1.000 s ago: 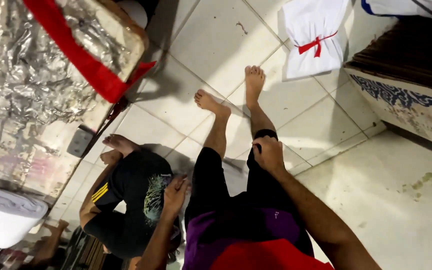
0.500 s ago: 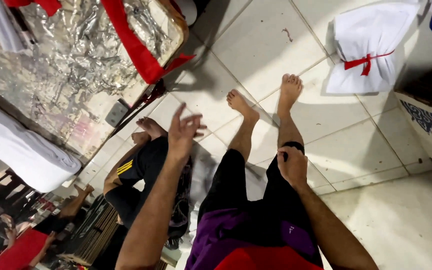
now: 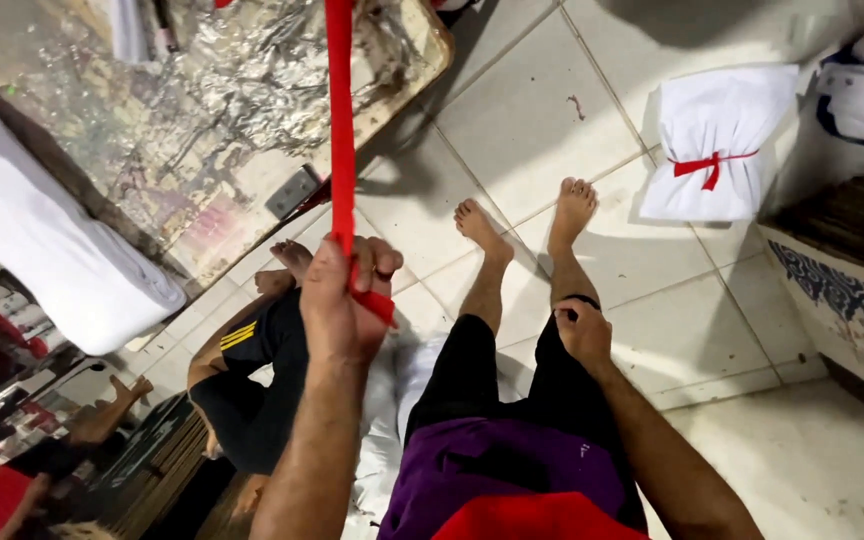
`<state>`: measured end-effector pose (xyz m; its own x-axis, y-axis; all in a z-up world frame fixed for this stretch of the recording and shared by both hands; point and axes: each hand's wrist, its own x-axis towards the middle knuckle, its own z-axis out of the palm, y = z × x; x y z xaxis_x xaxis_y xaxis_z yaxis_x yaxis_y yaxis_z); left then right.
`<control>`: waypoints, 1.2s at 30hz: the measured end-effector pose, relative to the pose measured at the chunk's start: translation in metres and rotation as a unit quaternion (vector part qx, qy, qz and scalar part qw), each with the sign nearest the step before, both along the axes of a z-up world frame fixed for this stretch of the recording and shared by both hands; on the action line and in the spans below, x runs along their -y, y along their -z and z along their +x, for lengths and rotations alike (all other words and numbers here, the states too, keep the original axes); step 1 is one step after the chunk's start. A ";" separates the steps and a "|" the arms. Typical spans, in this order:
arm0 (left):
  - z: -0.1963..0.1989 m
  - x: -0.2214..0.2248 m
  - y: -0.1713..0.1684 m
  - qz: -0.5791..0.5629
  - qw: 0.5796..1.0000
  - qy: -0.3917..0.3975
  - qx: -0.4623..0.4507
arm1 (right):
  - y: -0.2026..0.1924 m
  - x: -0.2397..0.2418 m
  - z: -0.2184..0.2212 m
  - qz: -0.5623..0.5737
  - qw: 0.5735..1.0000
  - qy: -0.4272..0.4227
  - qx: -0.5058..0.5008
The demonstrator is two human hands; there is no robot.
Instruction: Folding white fabric pieces and tying them into bundles using colored fabric strips on a production table.
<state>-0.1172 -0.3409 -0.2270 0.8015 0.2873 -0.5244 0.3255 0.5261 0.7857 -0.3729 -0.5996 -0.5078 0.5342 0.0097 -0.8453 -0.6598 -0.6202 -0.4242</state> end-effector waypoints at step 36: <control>-0.104 -0.054 -0.239 0.170 0.970 0.163 0.054 | -0.513 -0.059 0.388 0.416 0.850 -0.313 0.079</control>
